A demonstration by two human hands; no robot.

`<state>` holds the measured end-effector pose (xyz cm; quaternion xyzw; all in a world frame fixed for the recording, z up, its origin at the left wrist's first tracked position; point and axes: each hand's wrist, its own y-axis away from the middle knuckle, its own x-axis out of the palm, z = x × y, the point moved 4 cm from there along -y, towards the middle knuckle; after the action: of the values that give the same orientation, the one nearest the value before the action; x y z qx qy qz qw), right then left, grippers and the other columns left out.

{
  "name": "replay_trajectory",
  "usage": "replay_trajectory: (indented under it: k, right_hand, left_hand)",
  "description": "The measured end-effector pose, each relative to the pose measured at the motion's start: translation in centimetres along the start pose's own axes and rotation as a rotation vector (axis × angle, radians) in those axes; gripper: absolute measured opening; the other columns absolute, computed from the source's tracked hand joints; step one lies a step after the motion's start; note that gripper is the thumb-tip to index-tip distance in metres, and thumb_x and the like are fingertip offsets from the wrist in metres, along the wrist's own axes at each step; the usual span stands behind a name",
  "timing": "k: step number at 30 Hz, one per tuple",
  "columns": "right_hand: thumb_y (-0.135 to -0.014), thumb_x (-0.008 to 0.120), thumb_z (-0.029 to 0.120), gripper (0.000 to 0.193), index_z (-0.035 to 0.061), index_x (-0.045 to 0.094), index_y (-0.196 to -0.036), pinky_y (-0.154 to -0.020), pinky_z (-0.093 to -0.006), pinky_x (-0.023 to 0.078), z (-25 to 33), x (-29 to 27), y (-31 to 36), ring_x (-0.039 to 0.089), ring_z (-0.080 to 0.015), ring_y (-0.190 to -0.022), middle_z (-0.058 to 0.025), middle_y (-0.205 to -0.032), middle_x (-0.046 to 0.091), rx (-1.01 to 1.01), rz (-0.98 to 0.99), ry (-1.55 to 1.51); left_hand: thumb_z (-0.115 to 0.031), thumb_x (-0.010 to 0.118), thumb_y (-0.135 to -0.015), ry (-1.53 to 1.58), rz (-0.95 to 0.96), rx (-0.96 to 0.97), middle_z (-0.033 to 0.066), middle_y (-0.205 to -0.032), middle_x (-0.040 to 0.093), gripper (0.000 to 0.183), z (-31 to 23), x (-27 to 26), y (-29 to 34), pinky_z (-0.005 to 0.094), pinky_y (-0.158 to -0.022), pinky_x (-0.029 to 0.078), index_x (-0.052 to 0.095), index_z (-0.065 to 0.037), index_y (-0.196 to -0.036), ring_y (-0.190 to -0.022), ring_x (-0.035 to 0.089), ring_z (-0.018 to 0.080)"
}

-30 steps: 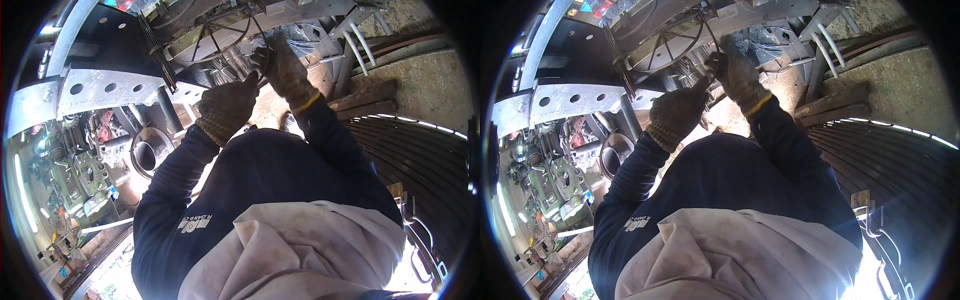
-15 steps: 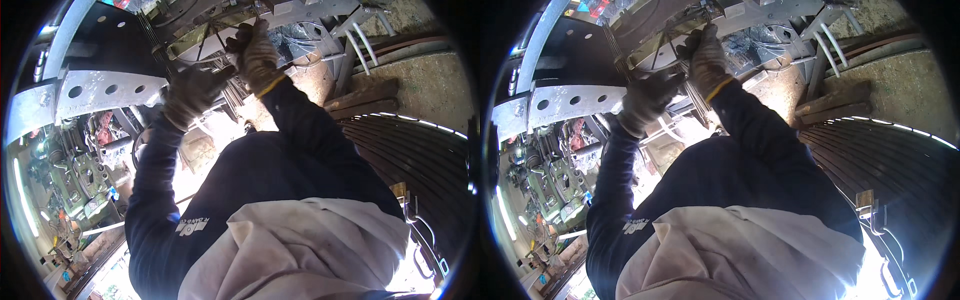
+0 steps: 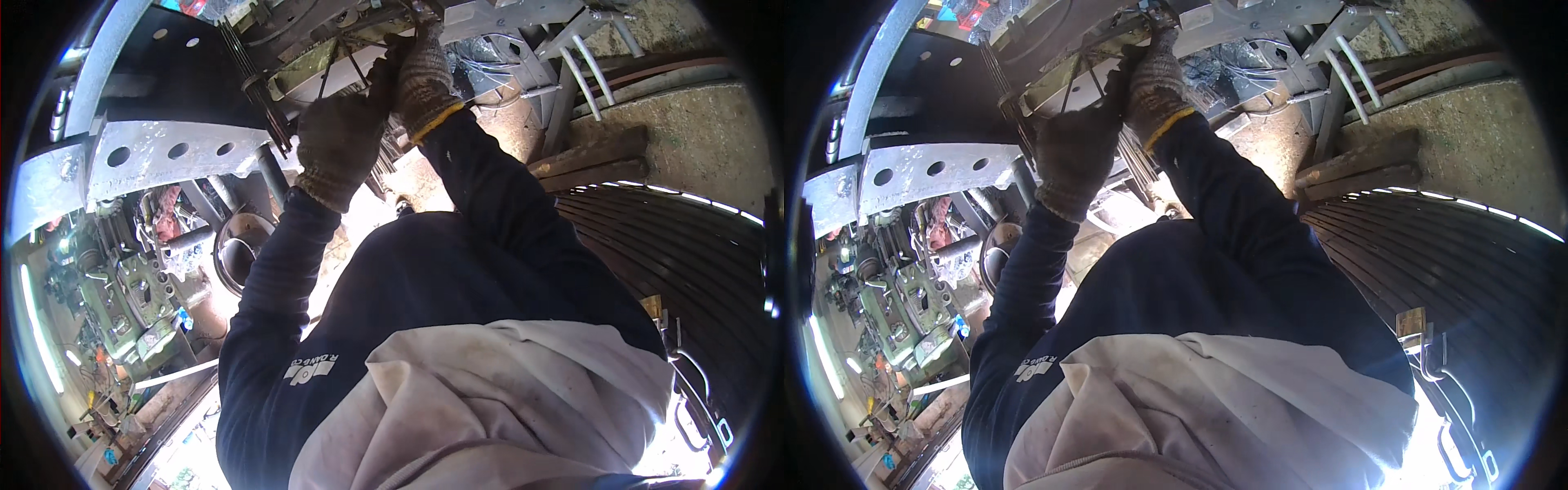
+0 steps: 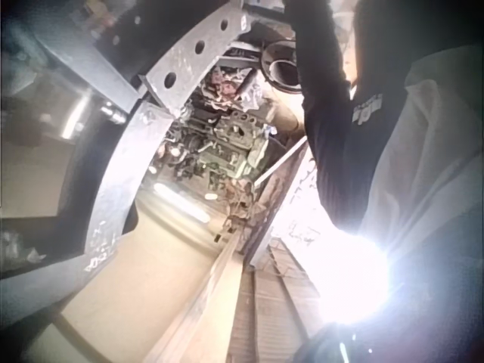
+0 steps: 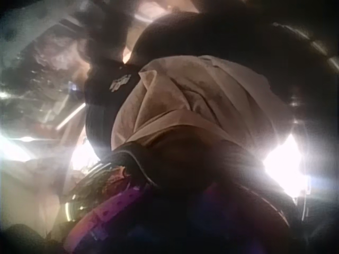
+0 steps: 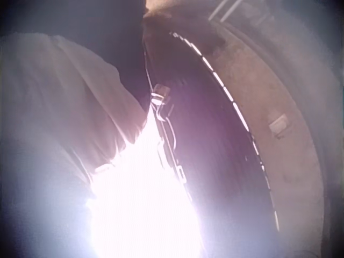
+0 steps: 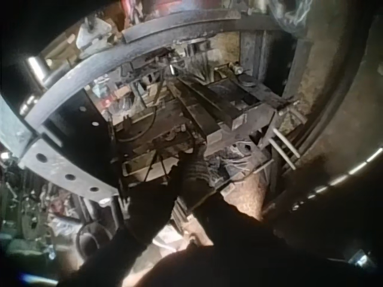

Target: The person uses their hands to position and secure thin metal rods and components within a large industrial press or assembly fixture on a fabrication floor.

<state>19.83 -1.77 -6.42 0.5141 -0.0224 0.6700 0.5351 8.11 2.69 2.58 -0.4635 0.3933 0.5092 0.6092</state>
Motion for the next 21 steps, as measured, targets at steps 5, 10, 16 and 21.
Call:
replay_trajectory:
  k: [5,10,16,21]
  right_hand:
    - [-0.096,0.047,0.072,0.070,0.0049,0.060,-0.111,-0.065,-0.0409,0.053,1.6,0.2,-0.4,0.057,-0.0251,-0.063,-0.0071,-0.075,0.058,0.023,0.131,0.019]
    - [-0.104,0.048,0.055,0.054,0.0044,0.058,-0.121,-0.093,-0.0441,0.053,0.3,-2.6,-1.5,0.063,-0.0282,-0.092,-0.0106,-0.094,0.066,0.084,0.540,-0.210]
    - [-0.104,0.058,0.043,0.048,0.0037,0.060,-0.132,-0.108,-0.0408,0.047,-0.7,-4.1,-0.4,0.059,-0.0262,-0.120,-0.0106,-0.122,0.067,0.120,0.623,-0.269]
    - [-0.102,0.059,0.047,0.054,0.0035,0.058,-0.135,-0.109,-0.0412,0.047,-0.4,-3.8,-0.3,0.061,-0.0261,-0.118,-0.0112,-0.120,0.068,-0.015,0.436,-0.029]
  left_hand:
    - [-0.018,0.057,-0.094,0.206,-0.240,0.028,0.0032,-0.067,0.064,0.023,-1.6,1.4,-0.6,0.0389,-0.047,0.051,0.069,-0.019,-0.114,-0.055,0.066,0.0230]
    - [-0.018,0.059,-0.093,0.147,-0.262,0.061,0.0028,-0.068,0.064,0.028,-1.5,1.7,-1.6,0.0388,-0.045,0.050,0.067,-0.021,-0.120,-0.055,0.066,0.0226]
    - [-0.020,0.063,-0.092,0.182,-0.276,0.205,0.0017,-0.064,0.061,0.032,1.0,1.7,-1.5,0.0375,-0.042,0.046,0.068,-0.023,-0.123,-0.051,0.062,0.0195]
    - [-0.021,0.061,-0.094,0.172,-0.274,0.329,0.0002,-0.056,0.054,0.033,3.0,1.7,-2.3,0.0348,-0.040,0.042,0.068,-0.026,-0.125,-0.046,0.056,0.0170]
